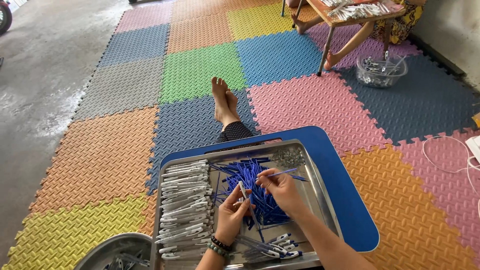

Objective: Assembling pens by manually inserting ink tubes and small metal tips into plastic barrels on a tray.

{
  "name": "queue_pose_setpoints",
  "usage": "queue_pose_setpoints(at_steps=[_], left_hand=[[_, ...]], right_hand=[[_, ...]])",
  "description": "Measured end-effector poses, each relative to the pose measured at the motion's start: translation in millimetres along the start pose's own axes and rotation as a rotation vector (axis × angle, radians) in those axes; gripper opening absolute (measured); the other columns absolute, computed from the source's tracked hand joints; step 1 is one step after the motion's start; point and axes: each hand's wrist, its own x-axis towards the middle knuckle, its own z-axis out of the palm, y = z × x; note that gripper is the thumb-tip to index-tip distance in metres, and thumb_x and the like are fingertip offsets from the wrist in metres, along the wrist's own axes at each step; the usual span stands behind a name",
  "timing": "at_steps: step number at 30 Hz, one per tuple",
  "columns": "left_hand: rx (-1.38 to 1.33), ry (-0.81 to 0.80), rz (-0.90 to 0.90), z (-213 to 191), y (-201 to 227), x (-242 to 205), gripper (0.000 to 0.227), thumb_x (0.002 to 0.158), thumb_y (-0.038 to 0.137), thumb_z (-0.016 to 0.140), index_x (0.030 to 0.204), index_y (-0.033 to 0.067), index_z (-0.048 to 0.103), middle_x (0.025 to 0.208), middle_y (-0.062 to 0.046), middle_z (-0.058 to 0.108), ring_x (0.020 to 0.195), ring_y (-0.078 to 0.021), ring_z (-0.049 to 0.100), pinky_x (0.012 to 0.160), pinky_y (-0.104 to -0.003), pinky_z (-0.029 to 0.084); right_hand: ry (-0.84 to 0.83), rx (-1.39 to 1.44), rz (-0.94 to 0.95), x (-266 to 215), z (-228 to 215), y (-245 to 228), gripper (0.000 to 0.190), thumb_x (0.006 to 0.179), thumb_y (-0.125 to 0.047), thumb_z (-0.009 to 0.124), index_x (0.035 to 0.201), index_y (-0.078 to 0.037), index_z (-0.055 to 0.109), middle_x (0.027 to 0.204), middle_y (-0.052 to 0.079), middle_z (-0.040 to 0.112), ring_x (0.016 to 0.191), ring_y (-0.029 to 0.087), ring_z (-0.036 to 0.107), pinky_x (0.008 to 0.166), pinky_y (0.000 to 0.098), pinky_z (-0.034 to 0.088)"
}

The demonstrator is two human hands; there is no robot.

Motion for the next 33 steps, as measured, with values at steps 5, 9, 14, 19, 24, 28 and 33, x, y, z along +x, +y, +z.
queue_pose_setpoints(at_steps=[5, 9, 14, 19, 24, 28, 33], left_hand=[[-0.014, 0.016, -0.051, 1.4, 0.1, 1.2, 0.064, 0.096, -0.001, 0.079, 0.159, 0.0056, 0.064, 0.134, -0.016, 0.086, 0.094, -0.0238, 0.086, 0.077, -0.03, 0.074], [-0.016, 0.0, -0.028, 0.8, -1.6, 0.8, 0.058, 0.1, 0.002, 0.077, 0.157, 0.0054, 0.066, 0.135, -0.012, 0.083, 0.093, -0.0215, 0.084, 0.077, -0.031, 0.073], [-0.102, -0.015, 0.096, -4.1, -27.8, 6.2, 0.06, 0.103, -0.005, 0.075, 0.161, -0.0024, 0.058, 0.132, -0.027, 0.081, 0.089, -0.0335, 0.087, 0.072, -0.047, 0.077], [-0.106, -0.003, 0.092, -10.9, -46.5, 7.0, 0.06, 0.104, -0.004, 0.075, 0.161, -0.0034, 0.057, 0.136, -0.024, 0.079, 0.092, -0.0316, 0.087, 0.073, -0.046, 0.078], [-0.092, 0.003, 0.094, -12.5, -47.3, 3.4, 0.06, 0.104, -0.003, 0.076, 0.16, -0.004, 0.057, 0.136, -0.022, 0.08, 0.091, -0.0273, 0.086, 0.072, -0.044, 0.078], [0.066, 0.019, 0.05, 2.1, -5.2, -1.9, 0.06, 0.098, 0.0, 0.081, 0.156, -0.0003, 0.065, 0.126, -0.018, 0.085, 0.088, -0.022, 0.085, 0.07, -0.034, 0.074], [0.112, 0.043, -0.05, 4.5, 5.2, -3.2, 0.063, 0.094, -0.001, 0.083, 0.155, 0.0015, 0.069, 0.11, -0.018, 0.09, 0.079, -0.0201, 0.083, 0.068, -0.029, 0.07]], right_hand=[[-0.059, 0.015, -0.034, -6.6, 1.5, 24.2, 0.011, 0.099, 0.002, 0.081, 0.109, 0.001, 0.086, 0.083, 0.01, 0.081, 0.068, 0.014, 0.067, 0.062, 0.0242, 0.056], [-0.058, 0.12, -0.071, -7.0, 2.2, 41.0, 0.013, 0.097, 0.007, 0.083, 0.109, 0.002, 0.082, 0.094, 0.01, 0.084, 0.075, 0.012, 0.071, 0.069, 0.0224, 0.059], [0.023, 0.066, -0.137, -13.8, 18.5, 30.7, 0.015, 0.091, 0.0, 0.094, 0.104, 0.002, 0.086, 0.077, 0.012, 0.082, 0.065, 0.012, 0.072, 0.062, 0.0236, 0.06], [0.0, 0.043, -0.114, -21.9, 24.6, 32.4, 0.016, 0.089, 0.0, 0.096, 0.101, 0.001, 0.086, 0.082, 0.012, 0.084, 0.069, 0.012, 0.076, 0.066, 0.0254, 0.063], [-0.003, 0.011, -0.118, -25.4, 29.0, 38.3, 0.014, 0.09, 0.0, 0.095, 0.1, 0.0, 0.086, 0.087, 0.012, 0.085, 0.075, 0.012, 0.078, 0.068, 0.0262, 0.065], [-0.055, 0.006, -0.096, -25.3, 22.9, 25.1, 0.01, 0.094, 0.001, 0.088, 0.103, 0.0, 0.082, 0.087, 0.01, 0.084, 0.072, 0.012, 0.075, 0.067, 0.0257, 0.064], [-0.1, -0.064, -0.111, -29.9, 23.2, 12.3, 0.008, 0.097, 0.003, 0.081, 0.104, 0.0, 0.079, 0.09, 0.008, 0.082, 0.074, 0.011, 0.073, 0.068, 0.0238, 0.064]])
